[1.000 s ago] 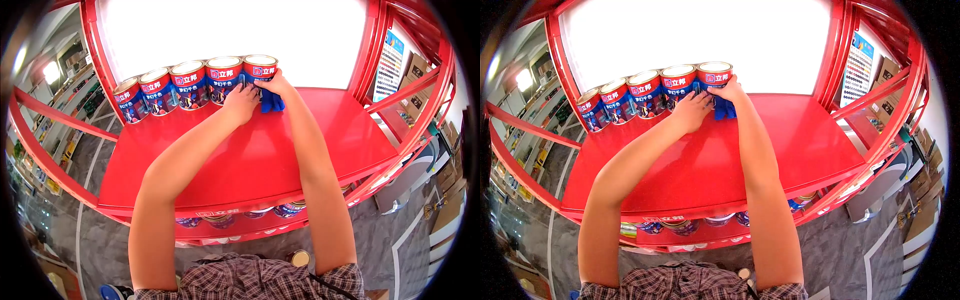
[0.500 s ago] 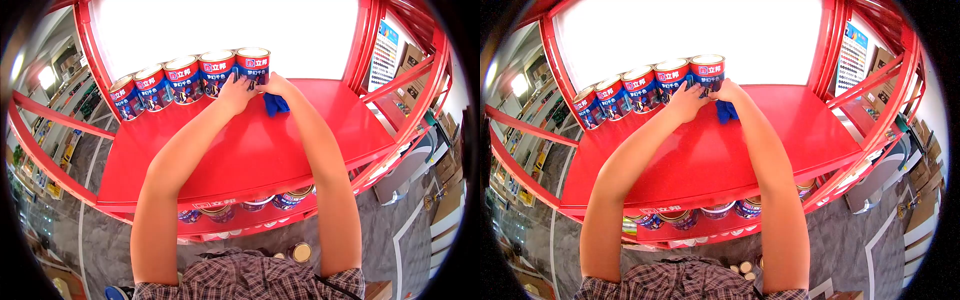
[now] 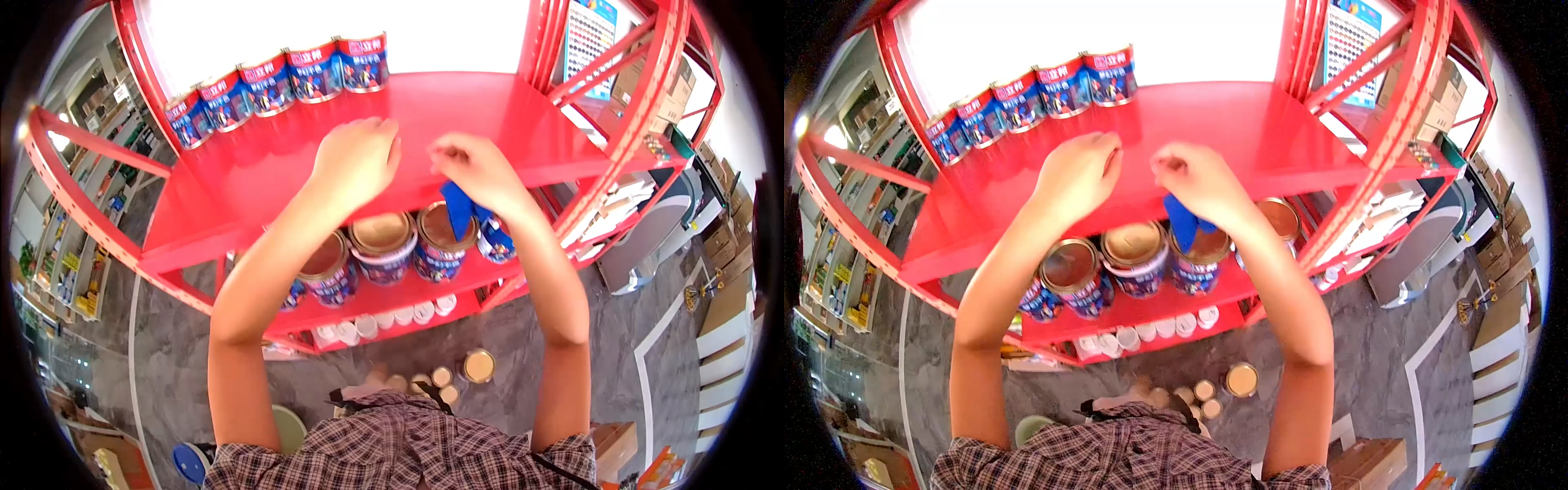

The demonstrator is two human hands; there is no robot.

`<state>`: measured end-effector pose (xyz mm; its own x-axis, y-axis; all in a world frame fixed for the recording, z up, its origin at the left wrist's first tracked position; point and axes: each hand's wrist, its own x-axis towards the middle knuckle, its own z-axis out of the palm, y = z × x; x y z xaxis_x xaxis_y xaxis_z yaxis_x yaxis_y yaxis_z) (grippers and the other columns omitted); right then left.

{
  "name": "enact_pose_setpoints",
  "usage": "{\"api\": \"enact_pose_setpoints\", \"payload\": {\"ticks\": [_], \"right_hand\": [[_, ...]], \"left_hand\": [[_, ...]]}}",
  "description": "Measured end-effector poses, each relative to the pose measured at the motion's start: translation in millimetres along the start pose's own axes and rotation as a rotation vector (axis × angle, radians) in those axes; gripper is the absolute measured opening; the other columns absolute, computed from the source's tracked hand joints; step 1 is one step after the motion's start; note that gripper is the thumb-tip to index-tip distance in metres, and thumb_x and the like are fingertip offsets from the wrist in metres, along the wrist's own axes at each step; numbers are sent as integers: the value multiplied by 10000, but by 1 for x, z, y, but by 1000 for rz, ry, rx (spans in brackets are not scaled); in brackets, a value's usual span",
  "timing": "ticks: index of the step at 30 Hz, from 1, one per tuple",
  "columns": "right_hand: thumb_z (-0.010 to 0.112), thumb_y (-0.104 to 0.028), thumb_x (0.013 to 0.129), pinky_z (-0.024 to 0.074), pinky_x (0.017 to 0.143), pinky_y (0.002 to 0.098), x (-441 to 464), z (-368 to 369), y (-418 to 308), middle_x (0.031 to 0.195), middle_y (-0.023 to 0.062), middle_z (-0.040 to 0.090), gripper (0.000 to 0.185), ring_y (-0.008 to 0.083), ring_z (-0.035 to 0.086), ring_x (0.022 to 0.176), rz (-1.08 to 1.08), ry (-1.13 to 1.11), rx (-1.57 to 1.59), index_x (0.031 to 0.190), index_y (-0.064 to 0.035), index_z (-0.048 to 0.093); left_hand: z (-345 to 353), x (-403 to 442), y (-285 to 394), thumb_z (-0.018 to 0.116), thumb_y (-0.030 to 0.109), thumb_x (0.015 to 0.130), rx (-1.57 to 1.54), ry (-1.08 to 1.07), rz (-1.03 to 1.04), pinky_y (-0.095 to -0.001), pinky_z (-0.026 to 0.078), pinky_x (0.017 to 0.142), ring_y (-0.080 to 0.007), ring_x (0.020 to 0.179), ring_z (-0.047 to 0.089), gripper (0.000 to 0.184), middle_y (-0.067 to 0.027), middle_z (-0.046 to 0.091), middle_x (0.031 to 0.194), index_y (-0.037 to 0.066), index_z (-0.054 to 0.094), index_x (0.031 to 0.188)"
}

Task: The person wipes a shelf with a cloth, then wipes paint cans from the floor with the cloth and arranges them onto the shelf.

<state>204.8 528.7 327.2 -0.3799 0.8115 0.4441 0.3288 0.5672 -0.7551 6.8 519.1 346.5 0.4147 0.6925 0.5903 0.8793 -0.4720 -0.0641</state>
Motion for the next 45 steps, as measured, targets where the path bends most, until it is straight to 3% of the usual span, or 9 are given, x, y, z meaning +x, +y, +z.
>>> {"api": "enact_pose_setpoints", "payload": {"ticks": [3, 6, 16, 18, 24, 27, 32, 40, 45], "right_hand": [[540, -36, 892, 466, 653, 211, -101, 5, 30, 784, 31, 624, 108, 87, 595, 739, -4, -9, 292, 960, 6, 612], [522, -25, 897, 464, 652, 215, -195, 31, 55, 770, 36, 610, 107, 82, 580, 725, 282, 208, 477, 956, 15, 602], [519, -45, 903, 460, 623, 224, -388, 147, 137, 734, 26, 592, 106, 88, 581, 673, 607, 268, 538, 985, -22, 583], [522, -44, 899, 460, 628, 229, -413, 164, 154, 729, 33, 607, 106, 92, 590, 673, 712, 295, 409, 977, -10, 585], [552, -60, 887, 456, 649, 234, -494, 227, 197, 760, 34, 611, 124, 93, 583, 714, 929, 433, 341, 994, -19, 599], [554, -7, 841, 470, 696, 266, -534, 279, 241, 946, 56, 612, 251, 137, 588, 836, 969, 372, 195, 1084, -63, 586], [438, 128, 764, 481, 768, 308, -594, 370, 330, 1092, 108, 574, 458, 217, 585, 946, 858, 443, 96, 1160, -79, 539], [447, 115, 779, 462, 831, 319, -686, 515, 497, 1142, 131, 546, 441, 257, 544, 1036, 999, 209, 126, 1200, -10, 494], [464, 117, 741, 474, 811, 360, -721, 578, 594, 1125, 155, 564, 425, 278, 570, 1001, 834, 225, 82, 1143, -1, 536]], "left_hand": [[14, -71, 60, 562, 122, 818, -283, 127, 38, -413, 469, 585, -328, 685, 594, 94, -152, 596, 747, 29, 565, 829], [52, -138, 104, 607, 77, 803, -492, 168, -16, -386, 453, 521, -319, 614, 583, 72, -137, 592, 696, 17, 594, 841], [173, -332, 183, 566, 62, 827, -800, -44, -352, -340, 447, 514, -275, 584, 582, 54, -119, 599, 700, 21, 600, 837], [208, -381, 192, 552, 89, 851, -911, -137, -586, -337, 456, 541, -277, 612, 589, 85, -122, 611, 738, 22, 598, 879], [275, -513, 207, 595, 153, 834, -779, -428, -692, -382, 496, 641, -301, 728, 619, 173, -128, 638, 828, 45, 586, 970], [313, -573, 208, 611, 152, 814, -701, -461, -620, -389, 493, 732, -304, 851, 607, 268, -121, 632, 951, 61, 560, 1062], [394, -660, 213, 677, 184, 751, -523, -679, -512, -445, 378, 941, -332, 1141, 460, 636, -133, 485, 1247, 96, 380, 1307], [543, -788, 236, 755, 229, 675, -406, -738, -579, -481, 294, 1014, -372, 1242, 353, 854, -194, 371, 1344, 77, 285, 1372], [640, -832, 245, 771, 216, 653, -462, -668, -647, -502, 277, 1025, -381, 1276, 313, 921, -196, 302, 1399, 89, 246, 1399]]}}
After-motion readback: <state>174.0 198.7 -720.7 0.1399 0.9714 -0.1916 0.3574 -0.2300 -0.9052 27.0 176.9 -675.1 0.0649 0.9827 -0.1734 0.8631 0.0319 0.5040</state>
